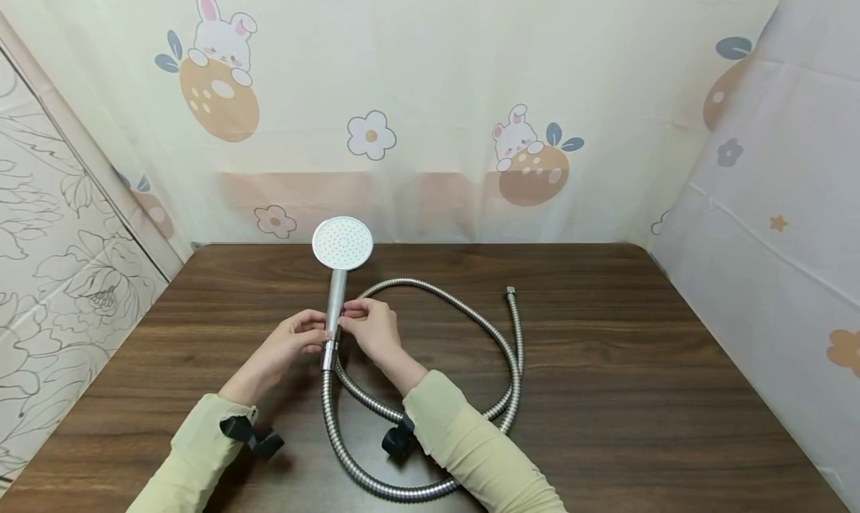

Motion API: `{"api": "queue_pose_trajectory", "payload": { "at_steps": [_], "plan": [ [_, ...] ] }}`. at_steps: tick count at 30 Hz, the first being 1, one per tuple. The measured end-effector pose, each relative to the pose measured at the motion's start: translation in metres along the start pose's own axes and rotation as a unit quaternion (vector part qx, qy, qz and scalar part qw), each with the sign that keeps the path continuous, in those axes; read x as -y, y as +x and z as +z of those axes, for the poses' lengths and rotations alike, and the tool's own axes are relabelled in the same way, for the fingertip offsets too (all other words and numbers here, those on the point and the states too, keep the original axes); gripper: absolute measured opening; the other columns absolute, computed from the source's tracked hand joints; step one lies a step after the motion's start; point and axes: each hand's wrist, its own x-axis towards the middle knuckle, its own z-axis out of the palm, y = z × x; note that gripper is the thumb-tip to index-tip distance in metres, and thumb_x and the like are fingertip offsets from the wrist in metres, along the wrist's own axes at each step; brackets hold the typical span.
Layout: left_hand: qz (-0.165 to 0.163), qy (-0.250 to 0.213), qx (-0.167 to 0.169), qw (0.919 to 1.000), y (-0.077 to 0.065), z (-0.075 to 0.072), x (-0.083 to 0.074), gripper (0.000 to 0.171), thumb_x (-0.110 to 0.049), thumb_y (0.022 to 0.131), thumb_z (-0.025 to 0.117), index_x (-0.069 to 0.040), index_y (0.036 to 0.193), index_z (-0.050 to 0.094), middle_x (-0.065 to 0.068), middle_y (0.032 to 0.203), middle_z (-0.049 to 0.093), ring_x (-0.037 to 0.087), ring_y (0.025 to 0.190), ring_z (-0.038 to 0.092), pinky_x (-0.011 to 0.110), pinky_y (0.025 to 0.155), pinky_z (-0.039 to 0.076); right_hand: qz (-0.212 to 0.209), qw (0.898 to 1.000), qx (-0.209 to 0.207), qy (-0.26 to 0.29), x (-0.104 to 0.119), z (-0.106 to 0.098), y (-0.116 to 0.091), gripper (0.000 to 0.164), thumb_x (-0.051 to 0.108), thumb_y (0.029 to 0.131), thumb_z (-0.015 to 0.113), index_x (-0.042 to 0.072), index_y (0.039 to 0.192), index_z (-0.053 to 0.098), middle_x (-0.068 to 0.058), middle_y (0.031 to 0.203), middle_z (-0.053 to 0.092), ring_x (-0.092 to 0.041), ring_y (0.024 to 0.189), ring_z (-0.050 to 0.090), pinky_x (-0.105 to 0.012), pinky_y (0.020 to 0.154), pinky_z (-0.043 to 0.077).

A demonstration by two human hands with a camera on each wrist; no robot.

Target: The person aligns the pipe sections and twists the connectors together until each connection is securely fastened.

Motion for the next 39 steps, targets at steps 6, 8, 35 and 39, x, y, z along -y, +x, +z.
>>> {"api": "queue_pose_trajectory", "payload": {
  "at_steps": [6, 8, 35, 39],
  "plan": [
    [-0.015, -0.006, -0.006, 0.9998, 0.001, -0.002, -0.001, 0.037, -0.009, 0.084, 0.058, 0.008, 0.115, 0.046, 0.001, 0.091, 0.061, 0.006, 0.075, 0.058, 0.026, 0.073, 0.047, 0.006, 1.000, 0.002, 0.014, -0.002, 0.004, 0.001, 0.027, 0.001, 0.079, 0.066, -0.005, 0.105, 0.063, -0.017, 0.097, 0.066, -0.018, 0.082, 0.066, -0.026, 0.073, 0.052],
    [-0.022, -0.008, -0.010, 0.9997, 0.001, -0.003, -0.001, 0.037, -0.009, 0.084, 0.058, 0.008, 0.115, 0.047, 0.000, 0.089, 0.061, 0.006, 0.075, 0.057, 0.026, 0.072, 0.047, 0.010, 1.000, 0.002, 0.023, -0.002, 0.005, 0.002, 0.028, 0.000, 0.079, 0.066, -0.006, 0.106, 0.063, -0.018, 0.097, 0.066, -0.019, 0.082, 0.066, -0.027, 0.073, 0.052],
    [-0.047, 0.020, -0.057, 0.9970, 0.001, -0.004, 0.003, 0.037, -0.014, 0.085, 0.059, 0.008, 0.114, 0.054, 0.003, 0.090, 0.063, 0.010, 0.076, 0.059, 0.028, 0.073, 0.048, 0.017, 1.000, -0.004, -0.002, -0.009, 0.016, 0.003, 0.022, 0.001, 0.079, 0.067, -0.003, 0.101, 0.066, -0.014, 0.092, 0.068, -0.017, 0.081, 0.066, -0.025, 0.070, 0.052],
    [-0.047, 0.019, -0.059, 0.9970, 0.001, -0.006, 0.004, 0.037, -0.015, 0.084, 0.060, 0.008, 0.113, 0.054, 0.002, 0.089, 0.063, 0.009, 0.075, 0.059, 0.027, 0.073, 0.048, 0.014, 1.000, -0.001, -0.011, -0.010, 0.017, 0.003, 0.022, 0.002, 0.078, 0.067, -0.003, 0.100, 0.067, -0.014, 0.091, 0.068, -0.016, 0.080, 0.065, -0.024, 0.069, 0.052]
  ]
}}
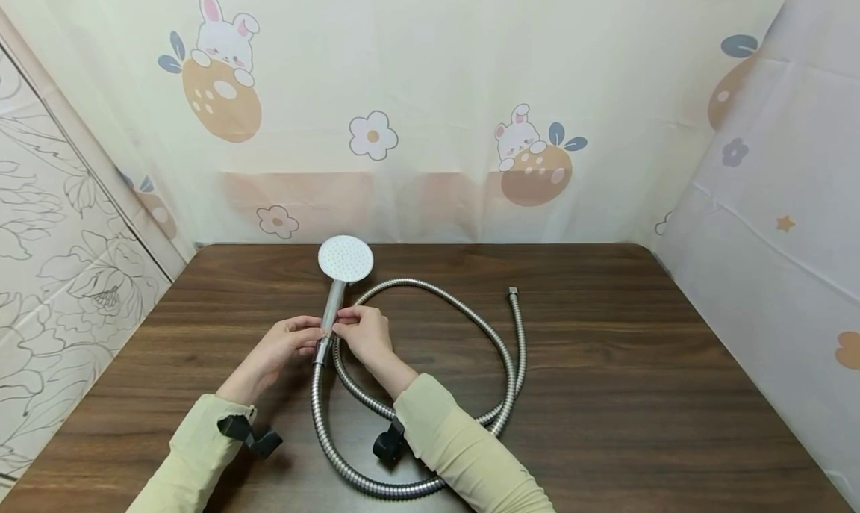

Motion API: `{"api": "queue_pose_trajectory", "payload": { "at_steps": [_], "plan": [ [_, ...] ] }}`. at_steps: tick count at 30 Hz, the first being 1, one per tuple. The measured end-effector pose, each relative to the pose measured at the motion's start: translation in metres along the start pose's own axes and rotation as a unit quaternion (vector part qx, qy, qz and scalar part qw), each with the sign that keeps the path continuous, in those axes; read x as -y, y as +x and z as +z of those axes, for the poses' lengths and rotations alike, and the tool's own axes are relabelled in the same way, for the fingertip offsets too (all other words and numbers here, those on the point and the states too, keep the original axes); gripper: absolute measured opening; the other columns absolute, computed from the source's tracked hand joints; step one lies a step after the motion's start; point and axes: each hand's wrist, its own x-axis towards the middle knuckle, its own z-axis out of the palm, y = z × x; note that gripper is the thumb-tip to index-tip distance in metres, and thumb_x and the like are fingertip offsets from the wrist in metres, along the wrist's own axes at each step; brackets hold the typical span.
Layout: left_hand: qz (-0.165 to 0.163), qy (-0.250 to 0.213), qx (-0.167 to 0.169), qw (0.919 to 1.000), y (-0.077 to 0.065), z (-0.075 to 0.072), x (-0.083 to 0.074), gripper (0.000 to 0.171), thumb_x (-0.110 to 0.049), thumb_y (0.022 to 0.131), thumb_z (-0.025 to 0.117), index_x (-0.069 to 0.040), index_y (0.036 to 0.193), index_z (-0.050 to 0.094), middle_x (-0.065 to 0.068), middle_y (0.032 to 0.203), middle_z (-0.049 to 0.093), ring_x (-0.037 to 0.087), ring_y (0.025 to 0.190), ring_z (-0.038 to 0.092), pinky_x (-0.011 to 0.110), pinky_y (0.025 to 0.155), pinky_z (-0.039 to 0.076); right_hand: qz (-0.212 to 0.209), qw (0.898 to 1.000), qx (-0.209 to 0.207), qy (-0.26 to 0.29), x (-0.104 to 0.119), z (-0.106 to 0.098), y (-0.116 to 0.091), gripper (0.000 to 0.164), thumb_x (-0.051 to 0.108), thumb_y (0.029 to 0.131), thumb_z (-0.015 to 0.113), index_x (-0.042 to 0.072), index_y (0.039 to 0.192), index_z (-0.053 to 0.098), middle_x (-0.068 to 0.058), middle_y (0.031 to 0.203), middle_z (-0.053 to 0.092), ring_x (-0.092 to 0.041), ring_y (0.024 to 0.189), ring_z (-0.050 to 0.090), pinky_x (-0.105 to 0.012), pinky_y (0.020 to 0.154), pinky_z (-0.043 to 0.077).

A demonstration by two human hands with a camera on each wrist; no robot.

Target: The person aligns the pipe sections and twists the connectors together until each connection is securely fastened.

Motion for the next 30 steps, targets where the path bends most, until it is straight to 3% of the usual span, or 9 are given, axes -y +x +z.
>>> {"api": "queue_pose_trajectory", "payload": {
  "at_steps": [12, 21, 30],
  "plan": [
    [-0.005, -0.004, -0.001, 1.0000, -0.0010, -0.0014, -0.0013, 0.040, -0.016, 0.085, 0.059, 0.010, 0.115, 0.052, -0.002, 0.086, 0.062, 0.006, 0.073, 0.059, 0.027, 0.072, 0.047, 0.001, 1.000, 0.003, -0.026, 0.0010, 0.0020, -0.0009, 0.019, 0.003, 0.078, 0.067, 0.000, 0.097, 0.068, -0.011, 0.089, 0.069, -0.012, 0.077, 0.064, -0.022, 0.067, 0.050],
    [-0.022, -0.004, -0.007, 0.9997, -0.0012, -0.0017, -0.0005, 0.040, -0.016, 0.086, 0.058, 0.011, 0.115, 0.052, 0.005, 0.096, 0.061, 0.007, 0.073, 0.058, 0.027, 0.074, 0.048, 0.000, 0.999, 0.009, -0.044, 0.0022, 0.0028, -0.0038, 0.018, 0.005, 0.079, 0.068, 0.003, 0.096, 0.069, -0.008, 0.089, 0.069, -0.012, 0.077, 0.063, -0.023, 0.067, 0.049],
    [-0.033, 0.000, -0.010, 0.9994, -0.0005, -0.0041, -0.0009, 0.038, -0.014, 0.086, 0.059, 0.011, 0.113, 0.051, 0.004, 0.091, 0.059, 0.007, 0.071, 0.057, 0.027, 0.073, 0.048, -0.005, 0.998, 0.023, -0.056, 0.0018, 0.0036, -0.0046, 0.017, 0.005, 0.079, 0.068, 0.004, 0.095, 0.070, -0.008, 0.088, 0.069, -0.013, 0.078, 0.064, -0.023, 0.067, 0.049]
  ]
}}
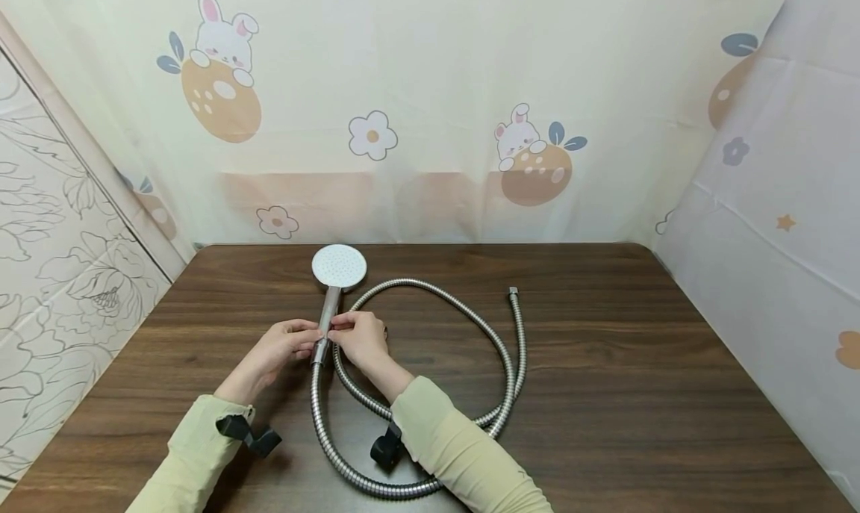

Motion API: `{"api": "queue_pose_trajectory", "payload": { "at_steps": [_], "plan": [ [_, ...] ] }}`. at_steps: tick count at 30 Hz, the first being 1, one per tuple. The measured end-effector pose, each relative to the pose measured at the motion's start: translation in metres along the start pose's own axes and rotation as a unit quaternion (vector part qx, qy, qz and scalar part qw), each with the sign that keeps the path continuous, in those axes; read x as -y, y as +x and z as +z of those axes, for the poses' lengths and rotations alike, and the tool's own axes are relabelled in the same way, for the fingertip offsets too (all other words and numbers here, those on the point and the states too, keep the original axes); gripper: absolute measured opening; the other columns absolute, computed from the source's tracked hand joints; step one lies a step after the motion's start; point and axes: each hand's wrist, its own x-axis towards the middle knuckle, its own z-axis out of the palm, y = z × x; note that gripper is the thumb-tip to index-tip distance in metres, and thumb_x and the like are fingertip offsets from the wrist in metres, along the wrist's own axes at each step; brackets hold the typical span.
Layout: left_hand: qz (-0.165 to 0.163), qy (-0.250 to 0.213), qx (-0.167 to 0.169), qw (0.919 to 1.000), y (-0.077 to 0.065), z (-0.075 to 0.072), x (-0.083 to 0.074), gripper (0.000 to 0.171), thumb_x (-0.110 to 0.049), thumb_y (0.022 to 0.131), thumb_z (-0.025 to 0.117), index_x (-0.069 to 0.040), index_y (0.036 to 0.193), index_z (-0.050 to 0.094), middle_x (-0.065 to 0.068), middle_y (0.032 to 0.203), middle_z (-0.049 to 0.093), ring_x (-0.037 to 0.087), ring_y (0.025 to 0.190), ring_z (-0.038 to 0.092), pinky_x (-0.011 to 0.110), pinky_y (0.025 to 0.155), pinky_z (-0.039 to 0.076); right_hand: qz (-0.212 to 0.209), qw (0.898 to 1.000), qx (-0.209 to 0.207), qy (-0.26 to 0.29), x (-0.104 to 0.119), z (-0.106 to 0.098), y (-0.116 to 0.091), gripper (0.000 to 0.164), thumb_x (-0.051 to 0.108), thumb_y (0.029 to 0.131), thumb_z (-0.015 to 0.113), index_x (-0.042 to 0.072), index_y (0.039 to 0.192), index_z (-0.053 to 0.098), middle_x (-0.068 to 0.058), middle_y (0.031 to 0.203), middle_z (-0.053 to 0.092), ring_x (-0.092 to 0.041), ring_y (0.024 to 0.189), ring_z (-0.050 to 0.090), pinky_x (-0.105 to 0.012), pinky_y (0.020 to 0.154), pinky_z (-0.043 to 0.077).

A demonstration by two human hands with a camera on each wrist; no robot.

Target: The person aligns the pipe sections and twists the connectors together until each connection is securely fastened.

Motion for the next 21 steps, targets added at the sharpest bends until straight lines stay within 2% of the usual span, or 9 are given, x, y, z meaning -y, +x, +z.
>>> {"api": "queue_pose_trajectory", "payload": {
  "at_steps": [7, 13, 16, 21],
  "plan": [
    [-0.003, 0.014, 0.001, 0.9999, 0.0001, -0.0015, 0.0010, 0.037, -0.015, 0.085, 0.060, 0.011, 0.111, 0.052, 0.002, 0.087, 0.061, 0.006, 0.070, 0.057, 0.026, 0.071, 0.047, -0.005, 1.000, 0.002, -0.011, -0.0010, 0.0013, -0.0022, 0.018, 0.003, 0.077, 0.070, 0.003, 0.095, 0.070, -0.008, 0.089, 0.070, -0.013, 0.078, 0.065, -0.022, 0.067, 0.050],
    [-0.016, 0.000, 0.007, 0.9999, 0.0013, -0.0009, 0.0018, 0.034, -0.011, 0.085, 0.059, 0.011, 0.111, 0.052, -0.004, 0.075, 0.060, 0.004, 0.066, 0.056, 0.022, 0.066, 0.046, -0.002, 1.000, 0.010, -0.010, -0.0019, 0.0011, -0.0035, 0.018, 0.002, 0.077, 0.069, 0.003, 0.094, 0.070, -0.009, 0.088, 0.070, -0.013, 0.077, 0.064, -0.022, 0.066, 0.049],
    [-0.014, 0.006, 0.005, 0.9999, 0.0013, -0.0006, 0.0028, 0.034, -0.010, 0.085, 0.059, 0.011, 0.111, 0.053, -0.001, 0.080, 0.061, 0.004, 0.067, 0.057, 0.023, 0.067, 0.047, -0.003, 1.000, 0.017, -0.016, -0.0022, 0.0009, -0.0050, 0.017, 0.002, 0.078, 0.068, 0.003, 0.094, 0.070, -0.009, 0.089, 0.069, -0.012, 0.077, 0.063, -0.021, 0.066, 0.049],
    [-0.007, 0.034, -0.009, 0.9994, 0.0014, -0.0012, 0.0042, 0.034, -0.011, 0.086, 0.059, 0.011, 0.112, 0.053, 0.011, 0.097, 0.061, 0.007, 0.070, 0.058, 0.028, 0.074, 0.050, -0.011, 0.999, 0.036, -0.035, -0.0022, 0.0005, -0.0081, 0.015, 0.002, 0.081, 0.065, 0.003, 0.095, 0.070, -0.008, 0.090, 0.069, -0.012, 0.079, 0.063, -0.021, 0.065, 0.048]
  ]
}}
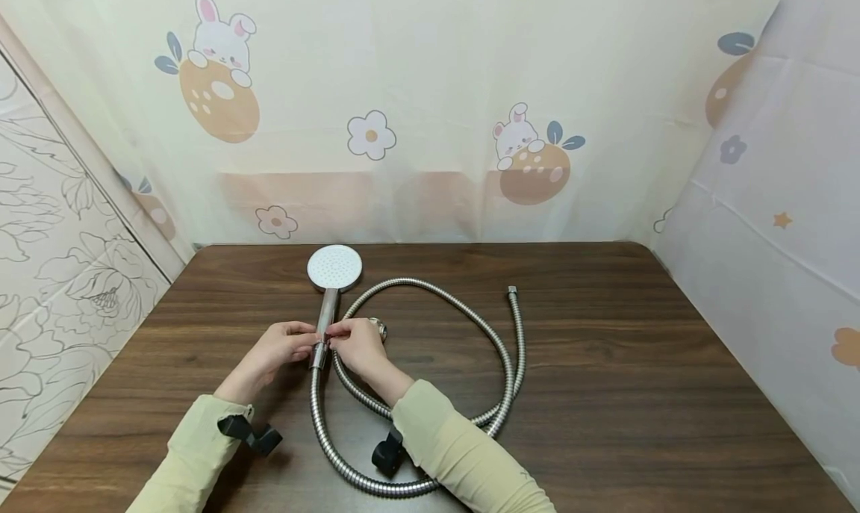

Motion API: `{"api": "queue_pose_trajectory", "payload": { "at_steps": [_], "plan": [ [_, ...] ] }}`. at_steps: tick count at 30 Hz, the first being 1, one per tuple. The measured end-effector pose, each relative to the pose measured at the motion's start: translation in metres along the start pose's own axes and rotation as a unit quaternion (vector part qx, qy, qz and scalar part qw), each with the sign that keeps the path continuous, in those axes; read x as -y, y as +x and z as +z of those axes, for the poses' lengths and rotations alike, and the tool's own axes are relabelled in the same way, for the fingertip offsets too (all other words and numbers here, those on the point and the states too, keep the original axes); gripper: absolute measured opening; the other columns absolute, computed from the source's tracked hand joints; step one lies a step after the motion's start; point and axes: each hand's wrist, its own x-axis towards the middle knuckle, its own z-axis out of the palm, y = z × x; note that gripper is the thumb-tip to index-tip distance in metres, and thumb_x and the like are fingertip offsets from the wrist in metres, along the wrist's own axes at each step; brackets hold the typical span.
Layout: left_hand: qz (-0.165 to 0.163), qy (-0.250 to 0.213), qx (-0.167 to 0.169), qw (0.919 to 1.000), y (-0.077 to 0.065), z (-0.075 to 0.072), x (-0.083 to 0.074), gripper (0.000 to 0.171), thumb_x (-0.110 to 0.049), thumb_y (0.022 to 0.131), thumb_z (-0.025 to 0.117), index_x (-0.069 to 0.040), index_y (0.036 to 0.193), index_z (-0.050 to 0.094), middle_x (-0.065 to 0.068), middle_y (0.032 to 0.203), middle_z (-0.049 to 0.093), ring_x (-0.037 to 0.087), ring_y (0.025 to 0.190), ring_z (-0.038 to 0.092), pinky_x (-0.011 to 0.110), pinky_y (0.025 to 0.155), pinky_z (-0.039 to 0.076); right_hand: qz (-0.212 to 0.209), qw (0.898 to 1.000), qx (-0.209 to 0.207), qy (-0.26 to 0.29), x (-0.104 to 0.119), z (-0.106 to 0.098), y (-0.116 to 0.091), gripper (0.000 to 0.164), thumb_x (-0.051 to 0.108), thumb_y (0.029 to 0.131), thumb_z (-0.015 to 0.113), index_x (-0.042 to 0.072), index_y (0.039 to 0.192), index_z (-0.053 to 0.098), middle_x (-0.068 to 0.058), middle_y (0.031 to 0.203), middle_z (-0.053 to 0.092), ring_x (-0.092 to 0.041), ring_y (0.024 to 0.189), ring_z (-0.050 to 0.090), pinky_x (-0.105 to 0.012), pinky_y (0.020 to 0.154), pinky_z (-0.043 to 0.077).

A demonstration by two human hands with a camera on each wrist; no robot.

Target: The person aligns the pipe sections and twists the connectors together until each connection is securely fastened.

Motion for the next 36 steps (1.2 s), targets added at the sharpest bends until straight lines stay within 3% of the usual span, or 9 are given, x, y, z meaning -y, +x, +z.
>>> {"api": "queue_pose_trajectory", "payload": {
  "at_steps": [5, 12, 29, 36],
  "plan": [
    [0.006, 0.018, -0.009, 0.9998, -0.0013, 0.0005, 0.0002, 0.032, -0.010, 0.085, 0.059, 0.011, 0.109, 0.055, 0.014, 0.098, 0.061, 0.008, 0.070, 0.057, 0.029, 0.072, 0.050, 0.005, 1.000, 0.010, 0.008, 0.0000, 0.0021, -0.0017, 0.017, 0.000, 0.083, 0.062, 0.001, 0.098, 0.068, -0.010, 0.093, 0.068, -0.016, 0.083, 0.064, -0.022, 0.067, 0.049],
    [0.017, 0.039, -0.014, 0.9990, -0.0028, 0.0012, 0.0016, 0.030, -0.008, 0.085, 0.058, 0.012, 0.107, 0.056, 0.010, 0.087, 0.063, 0.009, 0.065, 0.057, 0.028, 0.064, 0.049, 0.025, 0.990, 0.036, 0.135, -0.0033, 0.0071, -0.0011, 0.029, -0.020, 0.085, 0.041, -0.015, 0.108, 0.057, -0.027, 0.107, 0.060, -0.032, 0.099, 0.061, -0.029, 0.083, 0.049],
    [0.038, 0.078, -0.040, 0.9955, -0.0025, 0.0032, 0.0034, 0.028, -0.005, 0.080, 0.062, 0.011, 0.103, 0.059, 0.010, 0.079, 0.064, 0.012, 0.062, 0.057, 0.028, 0.059, 0.049, 0.044, 0.987, 0.057, 0.140, -0.0019, 0.0063, -0.0040, 0.028, -0.016, 0.088, 0.039, -0.015, 0.110, 0.055, -0.027, 0.106, 0.060, -0.032, 0.100, 0.060, -0.031, 0.084, 0.049],
    [0.046, 0.095, -0.053, 0.9931, -0.0014, 0.0023, 0.0008, 0.030, -0.006, 0.081, 0.062, 0.007, 0.107, 0.058, 0.014, 0.087, 0.064, 0.014, 0.066, 0.058, 0.028, 0.059, 0.048, 0.041, 0.986, 0.060, 0.149, 0.0002, -0.0022, -0.0035, 0.027, -0.010, 0.090, 0.042, -0.015, 0.115, 0.052, -0.029, 0.107, 0.059, -0.033, 0.100, 0.060, -0.032, 0.083, 0.049]
  ]
}}
